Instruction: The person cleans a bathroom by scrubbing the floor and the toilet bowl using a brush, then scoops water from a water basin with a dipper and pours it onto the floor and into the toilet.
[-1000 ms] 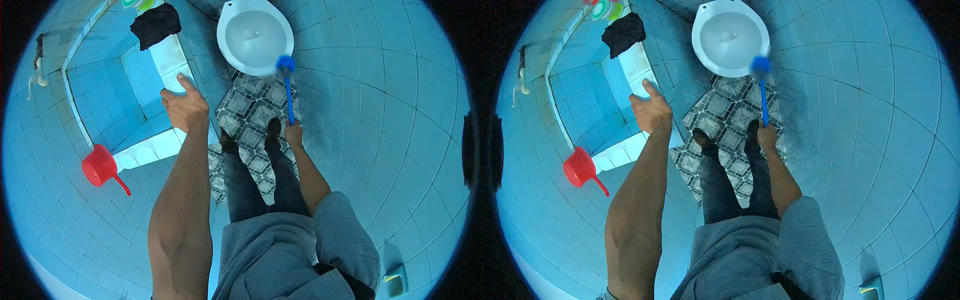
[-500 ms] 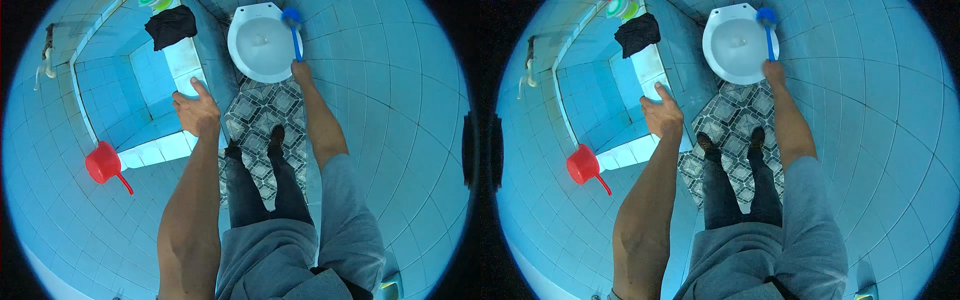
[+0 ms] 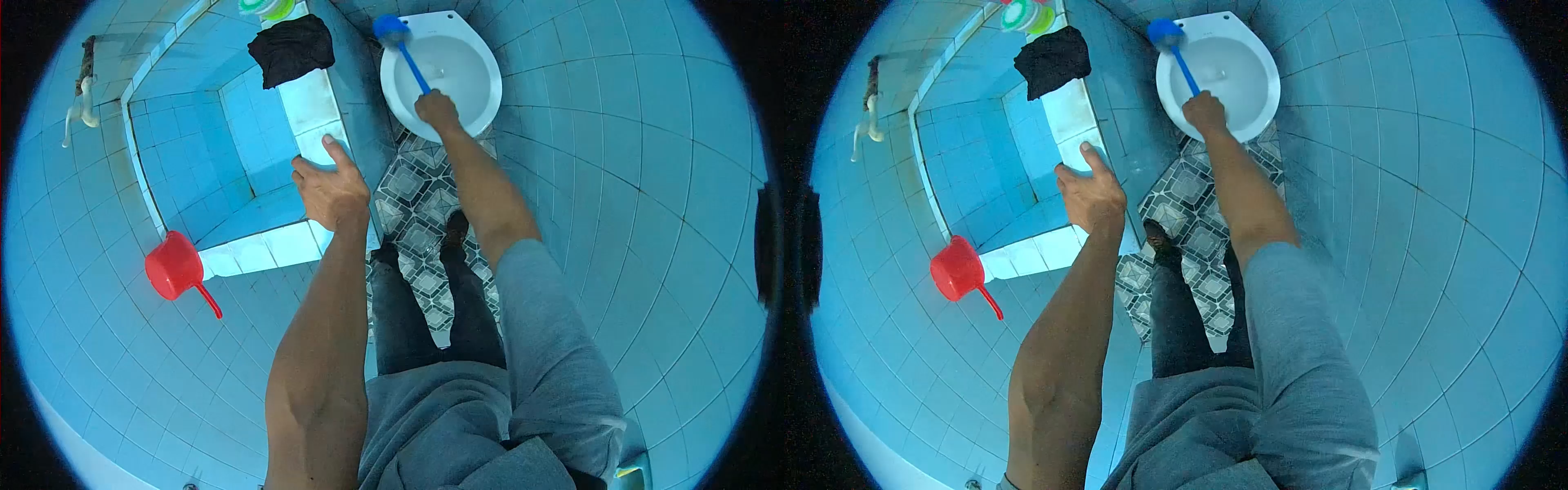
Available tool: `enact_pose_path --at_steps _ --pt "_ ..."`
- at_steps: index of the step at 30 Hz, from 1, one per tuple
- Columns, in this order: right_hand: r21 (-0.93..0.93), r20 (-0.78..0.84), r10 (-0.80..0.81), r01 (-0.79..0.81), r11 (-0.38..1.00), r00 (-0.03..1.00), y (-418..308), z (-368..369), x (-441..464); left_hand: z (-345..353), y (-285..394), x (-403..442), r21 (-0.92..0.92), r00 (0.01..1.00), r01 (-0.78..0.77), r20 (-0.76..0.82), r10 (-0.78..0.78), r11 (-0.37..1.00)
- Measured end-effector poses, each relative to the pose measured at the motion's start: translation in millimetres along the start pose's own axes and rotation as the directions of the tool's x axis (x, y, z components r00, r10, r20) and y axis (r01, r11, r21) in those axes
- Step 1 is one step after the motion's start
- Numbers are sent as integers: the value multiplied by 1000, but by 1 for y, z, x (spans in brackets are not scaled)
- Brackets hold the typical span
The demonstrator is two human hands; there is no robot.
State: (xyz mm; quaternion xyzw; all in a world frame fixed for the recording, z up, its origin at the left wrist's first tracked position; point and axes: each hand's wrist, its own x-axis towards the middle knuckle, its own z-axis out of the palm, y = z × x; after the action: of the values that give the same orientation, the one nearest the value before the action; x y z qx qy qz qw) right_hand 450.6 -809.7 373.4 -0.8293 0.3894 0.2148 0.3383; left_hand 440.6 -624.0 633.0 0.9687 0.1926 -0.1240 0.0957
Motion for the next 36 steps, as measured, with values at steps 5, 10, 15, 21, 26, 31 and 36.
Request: enact_pose_path --at_steps 5,10,15,21,26,31,36 --pt "42 27 -68 67 997 997 31 25 -66 -5 2 -3 -12 1000 -16 -20 15 1000" --pt "169 90 71 -85 982 993 51 2 -161 -9 4 -4 -23 1000 6 6 -6 1000" --pt "246 51 97 -107 963 994 118 34 -228 -1 -2 0 -6 1000 -2 -23 2 1000" --pt "314 50 221 -225 922 974 165 33 -299 -1 -2 -1 -24 999 -24 -47 23 999" --pt "360 50 215 -218 907 975 209 58 -349 -1 -6 -2 -49 999 -50 -25 49 998" --pt "367 -44 154 -127 921 987 252 107 -379 -6 -5 -5 -105 999 -38 -36 35 994" --pt "220 108 141 -162 962 984 219 128 -401 3 -16 0 -151 994 -80 -84 68 985"
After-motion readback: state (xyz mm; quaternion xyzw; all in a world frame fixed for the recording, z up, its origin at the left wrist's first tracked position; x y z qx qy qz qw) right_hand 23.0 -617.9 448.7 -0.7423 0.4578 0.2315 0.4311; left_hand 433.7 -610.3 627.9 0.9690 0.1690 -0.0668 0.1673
